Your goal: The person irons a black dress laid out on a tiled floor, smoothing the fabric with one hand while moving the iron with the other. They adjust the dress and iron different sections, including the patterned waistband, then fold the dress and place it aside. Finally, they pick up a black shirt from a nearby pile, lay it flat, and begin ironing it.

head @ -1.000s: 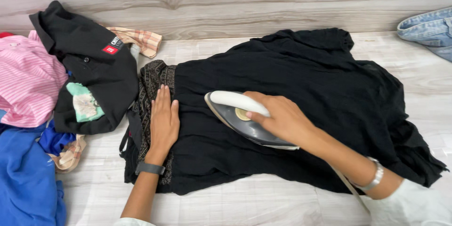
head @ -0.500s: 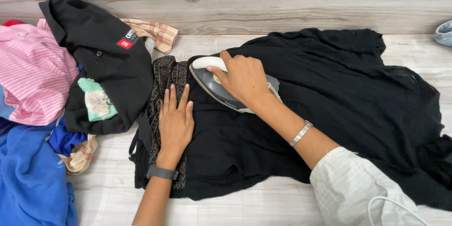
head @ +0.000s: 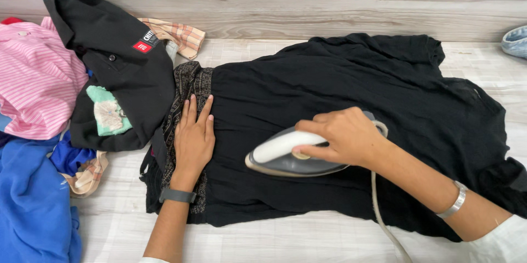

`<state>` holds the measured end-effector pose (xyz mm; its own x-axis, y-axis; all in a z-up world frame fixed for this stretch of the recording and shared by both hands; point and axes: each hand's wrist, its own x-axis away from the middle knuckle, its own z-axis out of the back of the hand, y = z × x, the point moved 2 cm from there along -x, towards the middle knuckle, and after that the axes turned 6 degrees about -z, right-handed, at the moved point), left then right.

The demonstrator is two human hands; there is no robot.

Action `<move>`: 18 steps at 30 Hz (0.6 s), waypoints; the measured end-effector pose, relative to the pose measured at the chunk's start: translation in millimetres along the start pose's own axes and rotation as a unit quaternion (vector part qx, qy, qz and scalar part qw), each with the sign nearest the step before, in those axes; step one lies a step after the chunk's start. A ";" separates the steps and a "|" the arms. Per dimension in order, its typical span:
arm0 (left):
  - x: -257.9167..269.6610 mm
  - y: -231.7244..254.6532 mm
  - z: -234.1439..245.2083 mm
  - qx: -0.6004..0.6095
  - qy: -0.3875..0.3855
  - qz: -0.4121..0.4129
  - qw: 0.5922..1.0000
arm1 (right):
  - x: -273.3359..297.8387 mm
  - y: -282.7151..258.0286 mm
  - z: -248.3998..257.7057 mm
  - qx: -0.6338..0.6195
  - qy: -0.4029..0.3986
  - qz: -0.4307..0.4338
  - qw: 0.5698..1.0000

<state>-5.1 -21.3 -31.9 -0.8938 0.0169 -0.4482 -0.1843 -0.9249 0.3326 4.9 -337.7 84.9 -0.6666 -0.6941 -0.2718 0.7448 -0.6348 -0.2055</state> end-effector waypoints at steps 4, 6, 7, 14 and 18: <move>0.9 1.1 0.5 0.000 -0.005 -0.001 1.000 | -22.2 16.7 -6.9 0.084 0.033 -0.199 0.976; 0.7 0.5 -0.8 -0.003 -0.005 -0.001 1.000 | -38.7 15.5 -13.0 0.091 0.074 -0.218 0.969; 1.3 -0.5 -1.4 -0.005 -0.006 0.000 1.000 | -44.8 13.8 -15.1 0.093 0.094 -0.227 0.965; -1.0 -11.0 -1.0 0.016 -0.018 0.000 1.000 | -52.5 -18.5 -13.0 -0.005 0.019 -0.019 1.000; 0.1 -13.8 -0.4 0.018 -0.014 -0.005 1.000 | -34.2 -53.4 -17.0 -0.063 -0.071 0.050 0.994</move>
